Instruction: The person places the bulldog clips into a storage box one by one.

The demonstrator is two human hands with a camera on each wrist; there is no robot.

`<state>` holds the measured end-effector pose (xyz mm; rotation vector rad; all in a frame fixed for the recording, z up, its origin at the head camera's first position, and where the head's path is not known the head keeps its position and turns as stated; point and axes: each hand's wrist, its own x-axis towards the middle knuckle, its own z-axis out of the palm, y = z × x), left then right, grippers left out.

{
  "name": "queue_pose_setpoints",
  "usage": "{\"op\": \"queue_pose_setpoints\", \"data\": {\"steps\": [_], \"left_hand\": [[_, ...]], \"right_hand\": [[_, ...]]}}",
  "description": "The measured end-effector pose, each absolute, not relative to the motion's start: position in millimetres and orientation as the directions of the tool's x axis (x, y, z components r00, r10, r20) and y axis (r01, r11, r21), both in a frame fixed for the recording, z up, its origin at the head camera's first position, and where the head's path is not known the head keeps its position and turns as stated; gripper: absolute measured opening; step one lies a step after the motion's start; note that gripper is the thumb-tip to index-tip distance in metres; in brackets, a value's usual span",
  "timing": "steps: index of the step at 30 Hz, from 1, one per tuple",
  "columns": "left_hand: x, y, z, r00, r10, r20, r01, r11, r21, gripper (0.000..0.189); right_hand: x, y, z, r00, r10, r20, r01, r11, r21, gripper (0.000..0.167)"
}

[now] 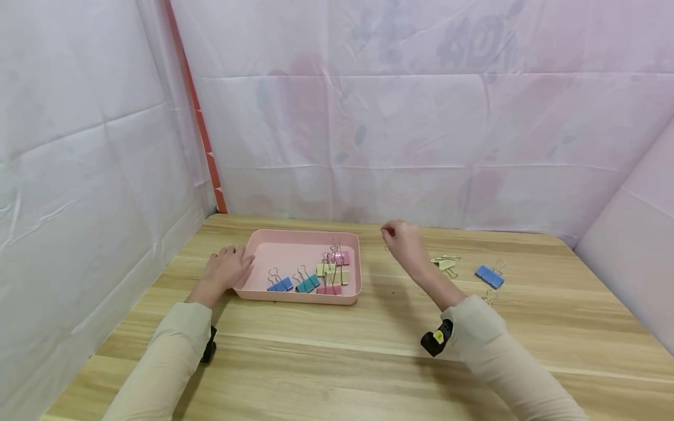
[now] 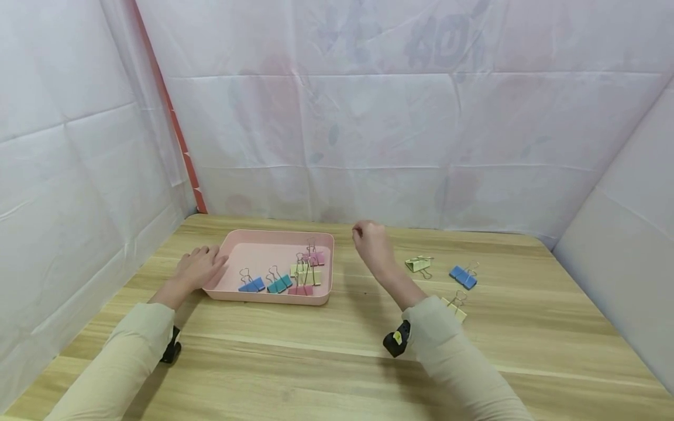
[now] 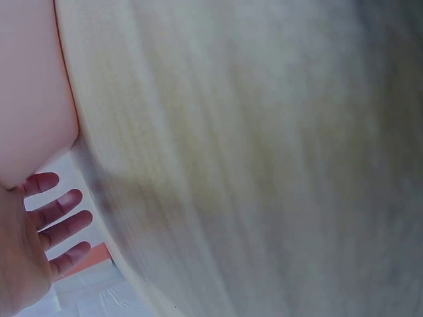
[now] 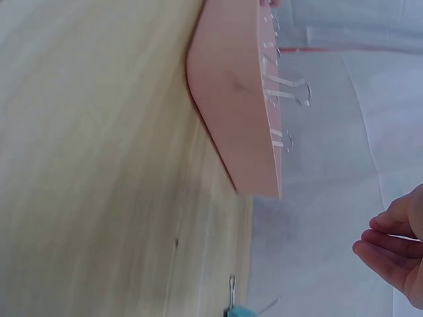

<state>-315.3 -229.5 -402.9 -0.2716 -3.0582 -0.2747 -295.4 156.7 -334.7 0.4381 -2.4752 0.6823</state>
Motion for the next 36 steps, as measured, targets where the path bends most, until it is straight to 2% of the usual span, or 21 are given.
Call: {"op": "queue_pose_setpoints", "data": {"steps": [14, 19, 24, 27, 36], "left_hand": [[-315.5, -230.6, -402.8, -0.984, 0.167, 0.065, 0.175, 0.97, 0.169, 0.051], [-315.0, -230.4, -402.8, -0.984, 0.167, 0.061, 0.175, 0.971, 0.161, 0.051], [-315.8, -230.5, -402.6, -0.983, 0.172, 0.064, 0.18, 0.971, 0.159, 0.05], [-316.5, -230.6, -402.3, -0.984, 0.17, 0.058, 0.177, 0.971, 0.16, 0.051], [-314.3, -229.8, -401.9, -0.984, 0.171, 0.047, 0.176, 0.97, 0.167, 0.05]], "right_hand": [[-314.6, 185.8, -339.5, -0.869, -0.061, 0.491, -0.302, 0.852, -0.427, 0.015], [-320.6, 190.0, -344.8, -0.926, -0.036, 0.376, -0.22, 0.86, -0.46, 0.018], [-330.5, 195.8, -352.9, -0.982, -0.015, 0.188, -0.114, 0.841, -0.53, 0.03], [-339.0, 201.0, -362.3, -0.995, -0.015, 0.096, -0.066, 0.833, -0.549, 0.035], [-348.8, 210.3, -384.2, -0.995, -0.073, 0.06, -0.093, 0.872, -0.481, 0.047]]}}
